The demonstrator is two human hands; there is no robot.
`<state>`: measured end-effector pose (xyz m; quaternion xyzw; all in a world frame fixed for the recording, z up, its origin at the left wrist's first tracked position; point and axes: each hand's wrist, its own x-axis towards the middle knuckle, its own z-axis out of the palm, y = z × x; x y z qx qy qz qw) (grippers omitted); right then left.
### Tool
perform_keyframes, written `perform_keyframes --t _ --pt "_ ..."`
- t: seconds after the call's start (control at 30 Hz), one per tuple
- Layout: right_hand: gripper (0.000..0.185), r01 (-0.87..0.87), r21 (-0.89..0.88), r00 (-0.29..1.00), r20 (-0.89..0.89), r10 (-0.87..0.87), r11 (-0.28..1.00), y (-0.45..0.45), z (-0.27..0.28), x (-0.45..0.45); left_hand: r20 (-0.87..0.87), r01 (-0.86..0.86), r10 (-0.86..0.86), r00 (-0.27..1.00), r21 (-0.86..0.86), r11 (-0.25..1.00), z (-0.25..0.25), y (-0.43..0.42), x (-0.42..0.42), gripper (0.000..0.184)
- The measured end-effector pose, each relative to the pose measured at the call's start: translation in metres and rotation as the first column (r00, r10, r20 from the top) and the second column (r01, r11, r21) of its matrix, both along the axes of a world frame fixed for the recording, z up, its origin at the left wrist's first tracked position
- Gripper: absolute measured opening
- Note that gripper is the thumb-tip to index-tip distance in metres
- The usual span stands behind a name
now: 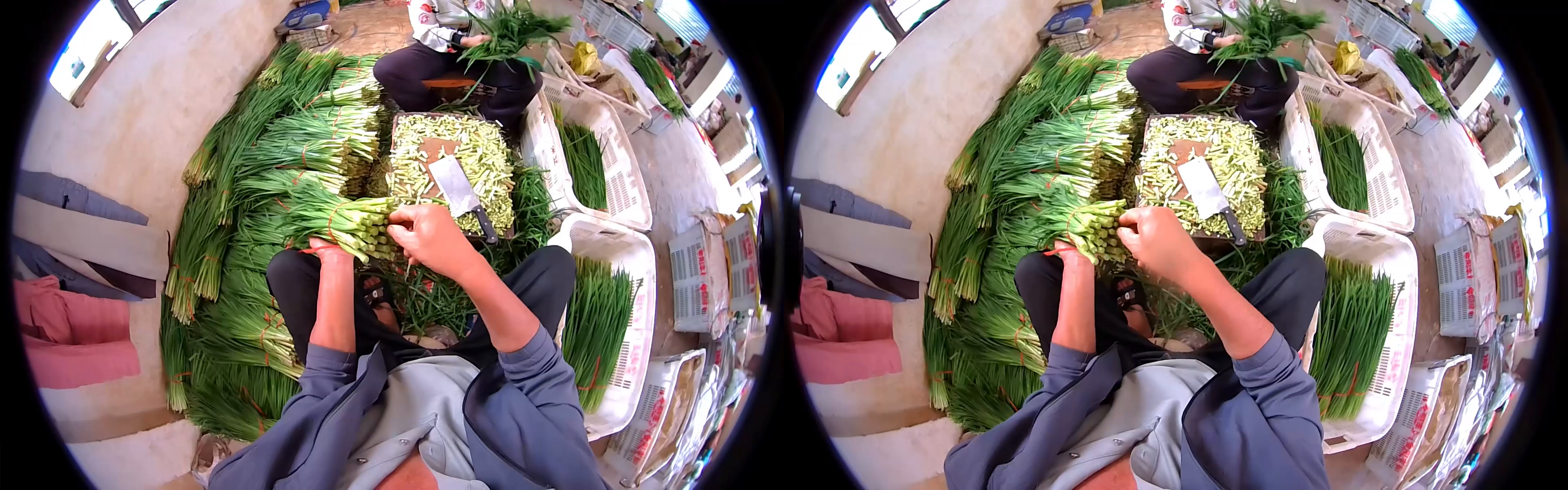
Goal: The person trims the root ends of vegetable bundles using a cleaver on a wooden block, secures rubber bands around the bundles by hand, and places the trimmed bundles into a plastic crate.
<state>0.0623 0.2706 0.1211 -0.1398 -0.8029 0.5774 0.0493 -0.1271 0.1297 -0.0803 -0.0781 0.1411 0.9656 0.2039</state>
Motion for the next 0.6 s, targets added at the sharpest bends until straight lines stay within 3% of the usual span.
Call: perform_keyframes --t 0.03,0.07,0.13,0.2,0.37,0.43,0.5,0.57,0.6 --pt "0.021 -0.015 0.121 0.997 -0.076 0.024 0.993 0.003 -0.007 -0.002 -0.013 0.003 -0.003 1.0 0.005 1.0 0.0 0.001 0.0 0.056" --pt "0.021 -0.014 0.122 0.997 -0.074 0.024 0.992 0.006 -0.012 -0.001 -0.024 0.005 -0.005 1.0 0.008 1.0 0.0 0.001 0.0 0.056" --pt "0.018 -0.008 0.369 0.988 -0.139 0.063 0.929 0.007 -0.01 0.002 -0.061 0.022 -0.02 0.998 0.034 0.999 -0.002 -0.001 0.0 0.056" --pt "0.016 0.034 0.416 0.974 -0.219 0.064 0.909 0.006 -0.02 0.0 -0.101 0.041 -0.035 0.994 0.064 0.997 -0.001 0.002 0.001 0.056" --pt "0.012 0.161 0.465 0.873 -0.479 0.095 0.87 0.004 -0.036 0.005 -0.016 -0.021 0.021 1.0 -0.031 0.999 0.01 0.003 0.004 0.056" --pt "0.006 0.232 0.423 0.887 -0.461 -0.012 0.876 0.007 -0.024 0.015 0.016 -0.047 0.048 0.999 -0.061 0.997 0.008 0.004 0.002 0.056" --pt "0.005 0.293 0.168 0.896 -0.391 -0.209 0.941 0.018 0.002 0.036 0.031 -0.073 0.076 0.997 -0.074 0.995 0.007 0.003 -0.002 0.056" --pt "0.004 0.404 -0.087 0.86 -0.304 -0.41 0.911 0.036 0.034 0.062 0.083 -0.056 0.064 0.995 -0.101 0.993 0.006 0.0 -0.002 0.057" --pt "0.009 0.451 -0.087 0.837 -0.305 -0.455 0.888 0.047 0.049 0.072 0.11 -0.033 0.046 0.993 -0.116 0.993 -0.003 -0.005 -0.007 0.059"
